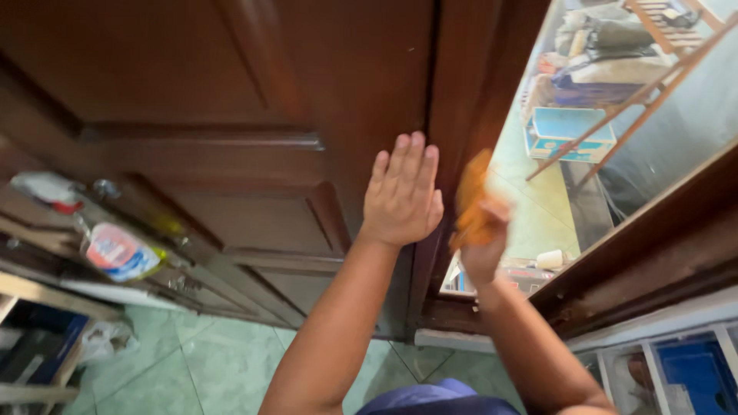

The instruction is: The person wipes the slats of window blinds with a cloth, then cleans the frame and edges of a glass door.

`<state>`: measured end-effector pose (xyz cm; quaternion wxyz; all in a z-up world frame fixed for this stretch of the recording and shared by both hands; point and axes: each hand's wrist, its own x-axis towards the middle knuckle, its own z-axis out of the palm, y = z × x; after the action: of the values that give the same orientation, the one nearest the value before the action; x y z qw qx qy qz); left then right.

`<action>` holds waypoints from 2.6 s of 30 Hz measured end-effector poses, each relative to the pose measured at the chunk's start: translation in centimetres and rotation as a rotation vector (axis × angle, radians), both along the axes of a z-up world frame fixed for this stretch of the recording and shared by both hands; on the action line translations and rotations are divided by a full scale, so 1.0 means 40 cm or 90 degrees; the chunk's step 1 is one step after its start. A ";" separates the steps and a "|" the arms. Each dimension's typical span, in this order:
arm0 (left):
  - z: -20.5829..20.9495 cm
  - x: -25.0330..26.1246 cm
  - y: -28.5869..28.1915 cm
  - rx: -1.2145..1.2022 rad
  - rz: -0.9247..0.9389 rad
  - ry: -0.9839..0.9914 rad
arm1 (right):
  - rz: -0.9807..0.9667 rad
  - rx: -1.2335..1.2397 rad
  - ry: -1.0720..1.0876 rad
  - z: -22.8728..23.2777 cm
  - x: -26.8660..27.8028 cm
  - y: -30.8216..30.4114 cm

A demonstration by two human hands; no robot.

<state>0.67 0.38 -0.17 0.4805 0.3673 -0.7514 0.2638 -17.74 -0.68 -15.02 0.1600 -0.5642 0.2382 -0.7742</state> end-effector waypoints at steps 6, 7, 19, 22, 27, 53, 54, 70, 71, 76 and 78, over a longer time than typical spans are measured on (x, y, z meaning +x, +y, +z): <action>-0.002 -0.008 -0.002 -0.006 0.052 -0.014 | -0.010 -0.011 0.236 0.419 0.074 -0.065; -0.002 -0.008 0.001 -0.014 0.053 -0.013 | -0.005 -0.015 0.235 0.429 0.085 -0.055; 0.009 -0.016 0.006 -0.057 -0.005 0.048 | 0.072 0.084 0.245 0.061 0.038 0.041; 0.014 -0.009 -0.001 -0.052 0.017 0.044 | -0.090 -0.039 0.292 0.189 -0.023 -0.011; -0.044 -0.023 0.012 0.017 0.082 0.030 | 0.091 -0.082 0.237 0.488 -0.032 -0.036; -0.255 -0.243 0.125 0.375 0.408 0.298 | 0.031 -0.154 0.405 0.382 0.061 -0.092; -0.281 -0.239 0.117 0.371 0.408 0.296 | 0.020 -0.143 0.420 0.312 0.050 -0.078; -0.274 -0.223 0.125 0.410 0.333 0.301 | 0.436 0.038 0.193 0.443 0.024 -0.103; -0.284 -0.225 0.125 0.401 0.333 0.306 | 0.433 0.041 0.191 0.422 0.041 -0.090; -0.359 -0.217 0.103 0.342 0.328 0.294 | 0.078 -0.094 0.338 0.190 0.062 -0.063; -0.392 -0.212 0.093 0.274 0.321 0.276 | 0.106 -0.064 0.357 0.086 0.028 -0.024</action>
<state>-7.83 4.11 -15.84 0.4603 0.6796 -0.5570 0.1263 -16.63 -1.65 -11.59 0.1228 -0.7811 0.1874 -0.5828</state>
